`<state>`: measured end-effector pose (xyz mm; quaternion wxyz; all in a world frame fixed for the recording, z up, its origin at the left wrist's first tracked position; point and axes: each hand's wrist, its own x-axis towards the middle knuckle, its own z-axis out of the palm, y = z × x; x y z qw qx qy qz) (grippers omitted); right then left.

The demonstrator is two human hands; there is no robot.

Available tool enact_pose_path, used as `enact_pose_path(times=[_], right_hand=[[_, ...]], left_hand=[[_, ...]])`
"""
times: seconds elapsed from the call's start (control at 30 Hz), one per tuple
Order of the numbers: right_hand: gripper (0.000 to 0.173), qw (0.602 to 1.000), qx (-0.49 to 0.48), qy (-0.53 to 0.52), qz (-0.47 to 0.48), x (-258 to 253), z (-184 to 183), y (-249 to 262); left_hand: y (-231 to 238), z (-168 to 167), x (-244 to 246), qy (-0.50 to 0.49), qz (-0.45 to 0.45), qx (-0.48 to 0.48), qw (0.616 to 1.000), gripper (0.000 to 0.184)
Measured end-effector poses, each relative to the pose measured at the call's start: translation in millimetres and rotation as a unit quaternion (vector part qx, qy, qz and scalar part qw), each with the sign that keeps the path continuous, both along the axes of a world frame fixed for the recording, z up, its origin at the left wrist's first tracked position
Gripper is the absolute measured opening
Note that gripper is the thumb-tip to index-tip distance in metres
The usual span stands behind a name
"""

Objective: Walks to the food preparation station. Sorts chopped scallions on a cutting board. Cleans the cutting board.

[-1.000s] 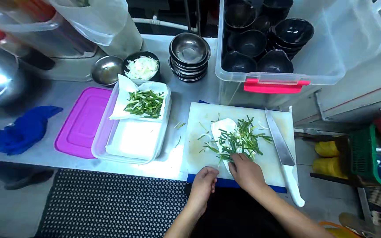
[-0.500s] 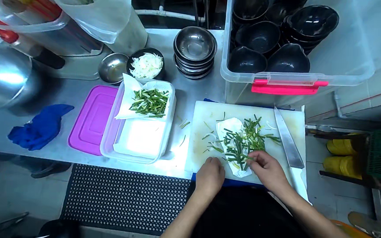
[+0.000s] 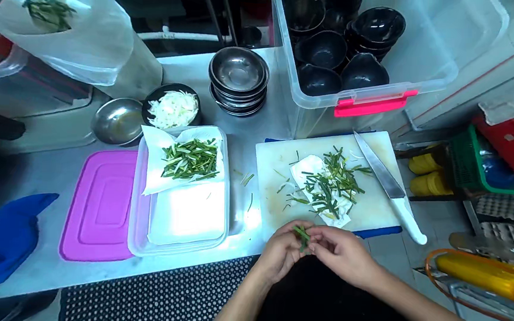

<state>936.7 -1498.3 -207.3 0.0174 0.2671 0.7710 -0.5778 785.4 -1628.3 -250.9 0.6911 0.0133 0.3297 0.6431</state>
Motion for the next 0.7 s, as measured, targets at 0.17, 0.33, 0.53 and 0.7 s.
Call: enact_pose_path(times=[0.17, 0.33, 0.53, 0.7], right_hand=[[0.025, 0.990, 0.106, 0.001, -0.097, 11.6, -11.0, -1.7], [0.022, 0.933, 0.269, -0.204, -0.122, 11.6, -30.7, 33.7], [0.023, 0.925, 0.264, -0.269, -0.056, 4.8, -52.2, 51.1], [0.020, 0.968, 0.126, -0.203, -0.080, 22.6, -49.5, 73.5]], left_hand=[[-7.4, -15.9, -8.9, 0.028, -0.032, -0.002, 0.999, 0.023], [-1.7, -17.8, -11.1, 0.241, -0.060, -0.105, 0.963, 0.029], [47.9, -16.4, -11.0, 0.565, -0.157, -0.136, 0.798, 0.031], [82.4, -19.8, 12.8, 0.727, -0.212, -0.158, 0.633, 0.029]])
